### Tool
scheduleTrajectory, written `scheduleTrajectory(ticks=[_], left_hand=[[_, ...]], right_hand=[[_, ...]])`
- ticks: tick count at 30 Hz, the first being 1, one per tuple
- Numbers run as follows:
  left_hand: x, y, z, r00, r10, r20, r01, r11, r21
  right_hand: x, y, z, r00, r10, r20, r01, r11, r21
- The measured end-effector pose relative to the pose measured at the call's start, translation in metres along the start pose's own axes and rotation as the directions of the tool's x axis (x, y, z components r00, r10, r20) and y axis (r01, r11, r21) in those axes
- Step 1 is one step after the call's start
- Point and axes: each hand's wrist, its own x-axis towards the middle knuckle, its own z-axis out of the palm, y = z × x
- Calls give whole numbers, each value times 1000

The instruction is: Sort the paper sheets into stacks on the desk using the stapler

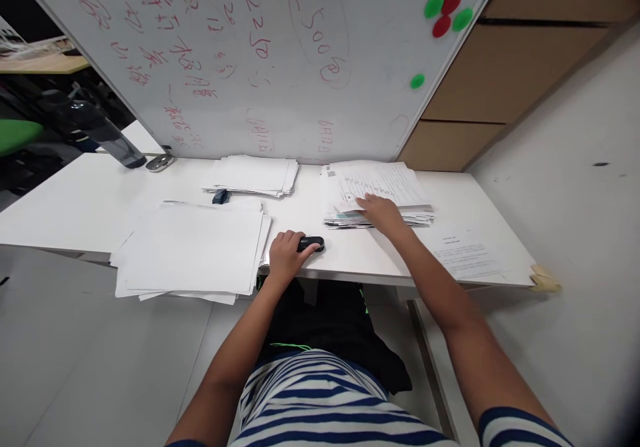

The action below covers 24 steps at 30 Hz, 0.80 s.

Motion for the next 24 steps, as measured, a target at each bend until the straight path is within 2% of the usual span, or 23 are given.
scheduleTrajectory(ticks=[5, 10, 16, 24], left_hand=[[-1, -1, 1, 999, 29, -39, -29, 1000, 8], [-1, -2, 2, 997, 45, -67, -46, 999, -9], [-1, -3, 4, 997, 44, -69, -47, 998, -29], [-2, -4, 6, 997, 41, -71, -44, 998, -51]], right_hand=[[10, 4, -16, 976, -160, 148, 181, 973, -146], [19, 0, -31, 944, -262, 198, 297, 939, -173], [25, -6, -39, 932, -197, 304, 257, 951, -174], [23, -6, -37, 940, -164, 299, 226, 956, -186]])
